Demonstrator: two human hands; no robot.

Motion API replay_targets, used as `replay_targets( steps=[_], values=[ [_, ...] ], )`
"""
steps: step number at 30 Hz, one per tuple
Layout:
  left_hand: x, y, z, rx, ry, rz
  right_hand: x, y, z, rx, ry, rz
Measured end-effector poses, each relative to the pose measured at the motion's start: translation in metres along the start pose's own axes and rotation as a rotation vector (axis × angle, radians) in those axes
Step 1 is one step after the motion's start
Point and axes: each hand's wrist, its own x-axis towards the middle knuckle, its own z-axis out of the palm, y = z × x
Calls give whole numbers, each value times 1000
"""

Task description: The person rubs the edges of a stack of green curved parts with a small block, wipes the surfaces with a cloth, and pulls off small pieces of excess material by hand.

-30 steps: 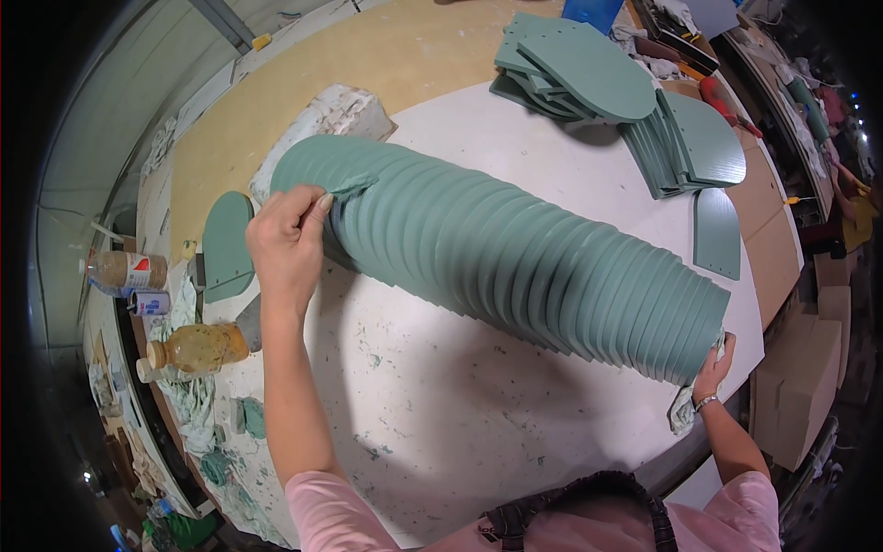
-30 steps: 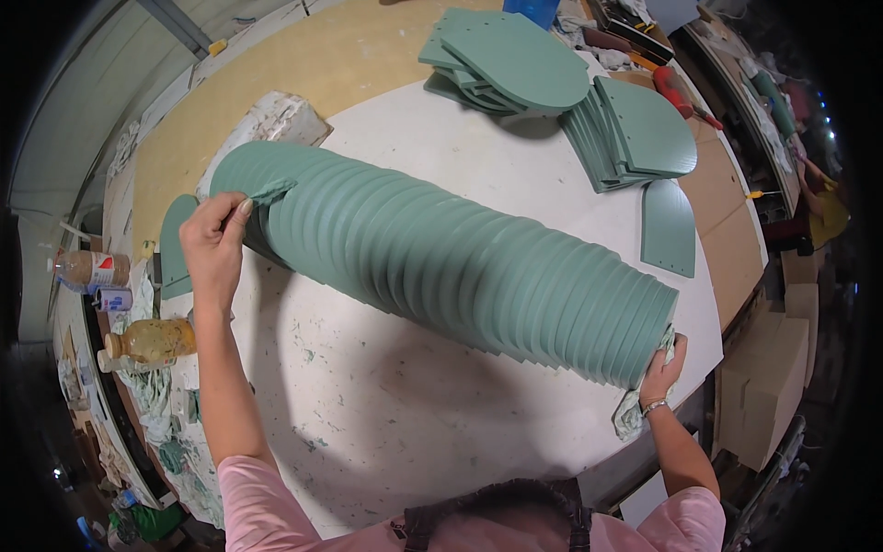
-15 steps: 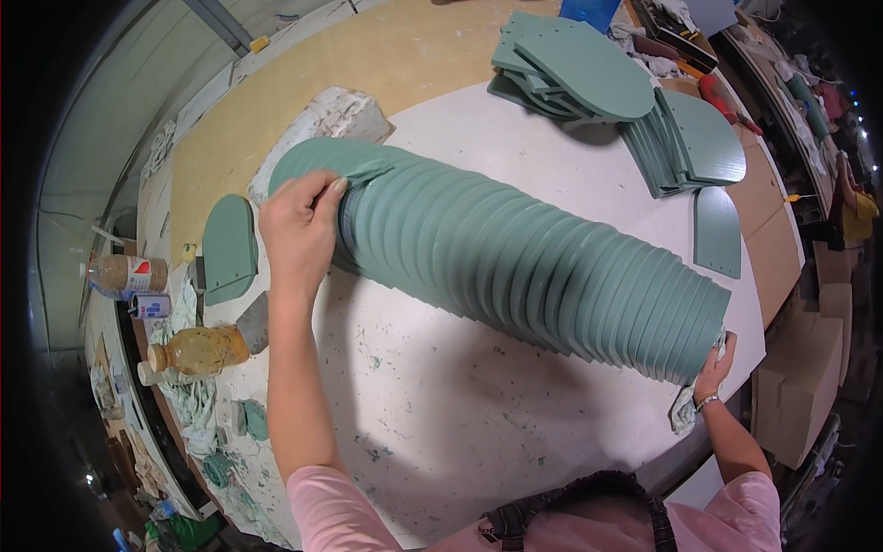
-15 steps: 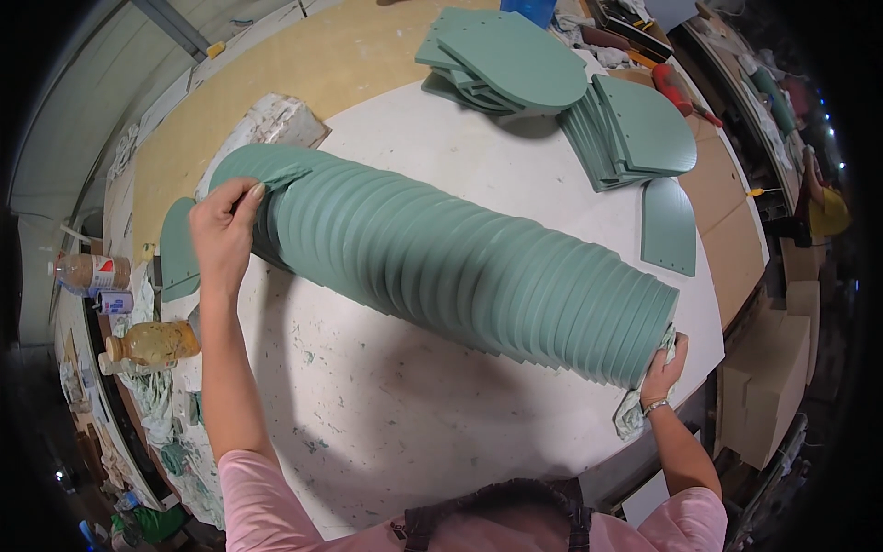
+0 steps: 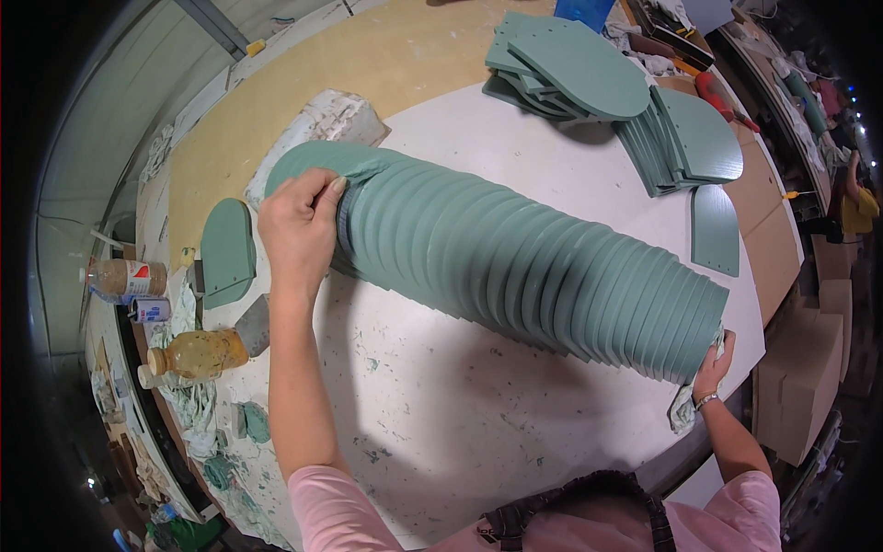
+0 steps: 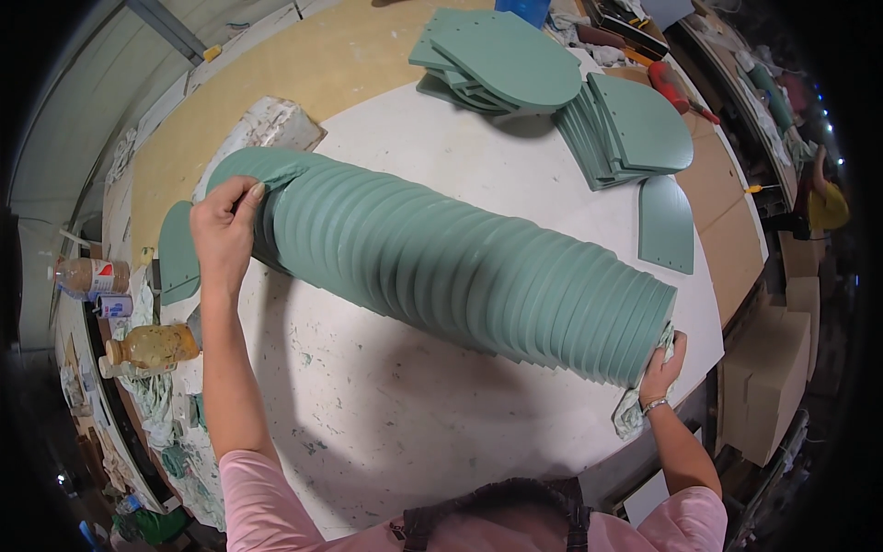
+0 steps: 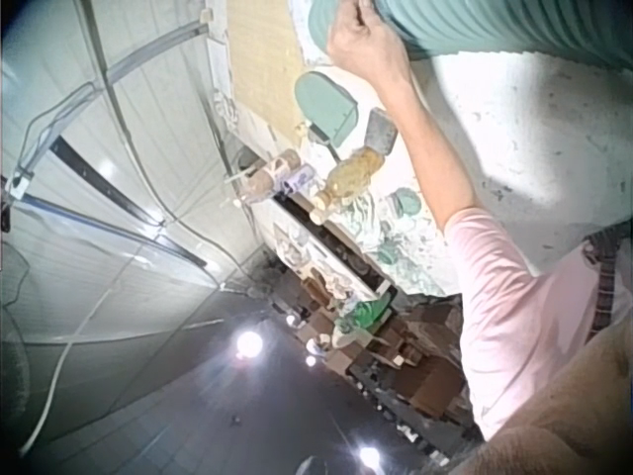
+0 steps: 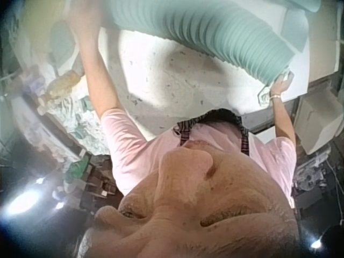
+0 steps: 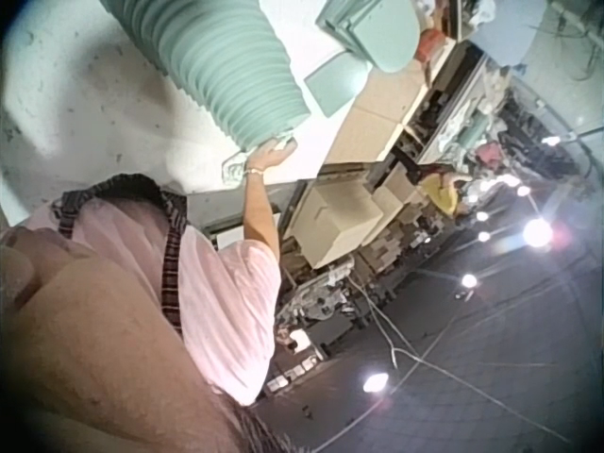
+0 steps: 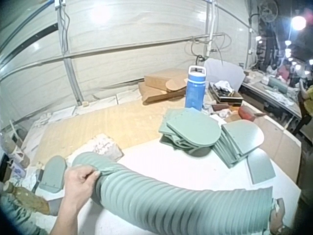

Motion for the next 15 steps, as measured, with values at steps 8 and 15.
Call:
replay_targets(
  steps=[8, 15],
  values=[
    [-16, -2, -7, -119, -16, -20, -1, -6, 1, -9, 13, -10],
    [-19, -4, -3, -136, -12, -9, -1, 0, 1, -12, 26, -11]
  ],
)
